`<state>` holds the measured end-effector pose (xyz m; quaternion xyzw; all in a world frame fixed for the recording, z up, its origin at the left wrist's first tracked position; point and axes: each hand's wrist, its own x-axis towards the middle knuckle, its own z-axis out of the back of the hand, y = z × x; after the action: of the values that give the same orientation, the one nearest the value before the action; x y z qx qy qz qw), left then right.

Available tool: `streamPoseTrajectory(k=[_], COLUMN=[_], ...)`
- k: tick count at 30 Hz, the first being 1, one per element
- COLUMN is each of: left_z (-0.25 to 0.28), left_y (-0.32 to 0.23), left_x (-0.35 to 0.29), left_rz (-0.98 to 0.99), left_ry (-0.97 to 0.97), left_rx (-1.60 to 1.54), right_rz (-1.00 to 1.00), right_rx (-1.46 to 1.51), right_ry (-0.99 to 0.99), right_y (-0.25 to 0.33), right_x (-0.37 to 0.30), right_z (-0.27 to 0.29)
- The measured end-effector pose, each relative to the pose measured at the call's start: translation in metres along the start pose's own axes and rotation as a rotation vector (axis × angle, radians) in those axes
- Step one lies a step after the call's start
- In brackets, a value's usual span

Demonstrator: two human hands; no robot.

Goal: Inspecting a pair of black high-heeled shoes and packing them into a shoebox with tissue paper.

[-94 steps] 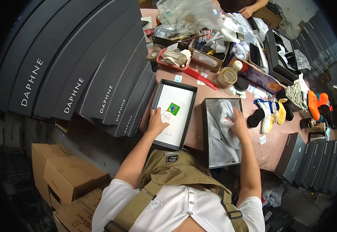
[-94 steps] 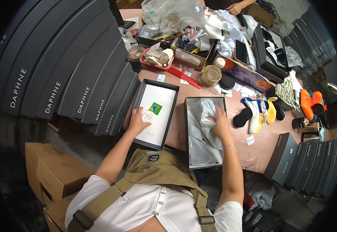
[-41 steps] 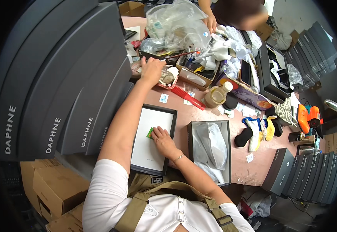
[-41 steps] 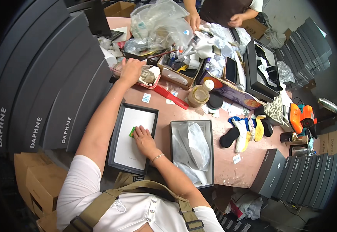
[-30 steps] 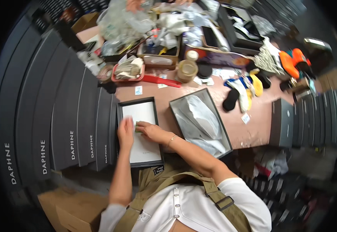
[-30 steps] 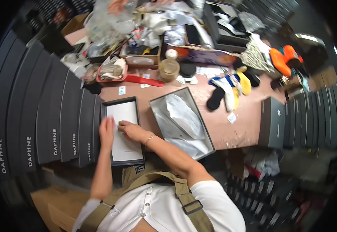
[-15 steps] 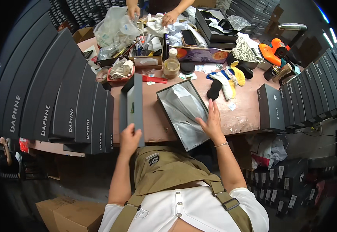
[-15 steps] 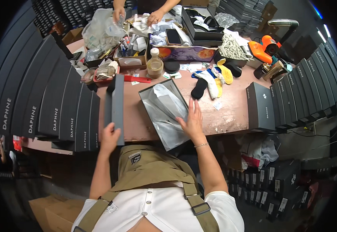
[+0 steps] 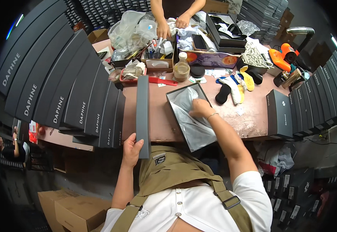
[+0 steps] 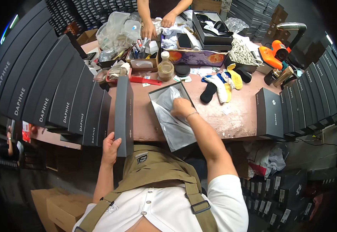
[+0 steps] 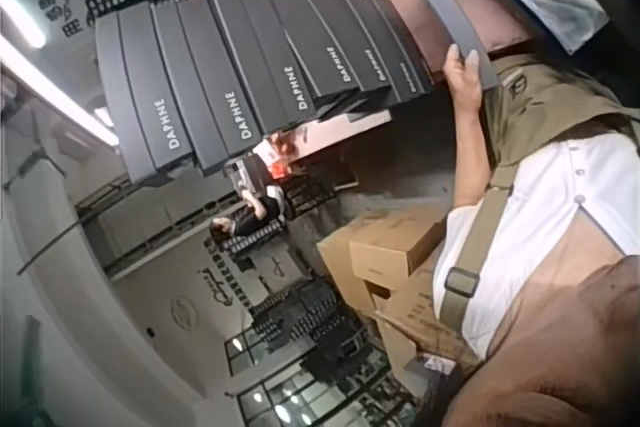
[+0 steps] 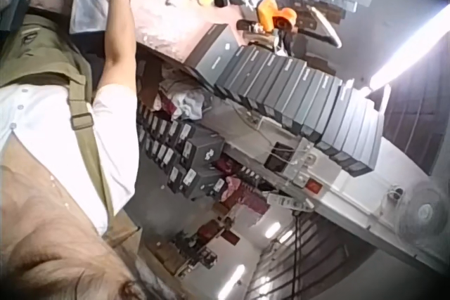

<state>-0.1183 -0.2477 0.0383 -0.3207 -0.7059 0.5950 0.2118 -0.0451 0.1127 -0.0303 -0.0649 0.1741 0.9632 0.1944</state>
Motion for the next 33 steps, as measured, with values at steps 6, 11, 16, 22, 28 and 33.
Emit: streamPoseTrajectory(k=[6,11,16,22,28,33], left_z=[-0.009,-0.042,-0.094,-0.123,-0.117,-0.106], left_y=[-0.029,-0.045,0.024,0.077,0.096,0.120], left_x=[0.014,0.033,0.046,0.091,0.107,0.099], left_rz=[-0.103,-0.116,0.170,-0.223,0.101,0.376], left_ry=[-0.022,0.101,0.502,0.044,-0.003,0.082], left_rx=[-0.164,-0.391,-0.467,0.553,-0.012,-0.010], right_rz=[-0.042,-0.201,-0.020,-0.354,-0.319,-0.447], right_rx=[0.086,0.289,1.287,0.850,0.492,0.780], right_ry=[-0.159,-0.399,-0.402,-0.188,-0.137,-0.031], right_y=[-0.017,0.010,-0.006,-0.083,-0.034,-0.061], right_x=[-0.016,-0.059,-0.136,-0.122,-0.074,-0.075], right_z=[-0.013,0.030,0.050,0.023,0.037,0.000])
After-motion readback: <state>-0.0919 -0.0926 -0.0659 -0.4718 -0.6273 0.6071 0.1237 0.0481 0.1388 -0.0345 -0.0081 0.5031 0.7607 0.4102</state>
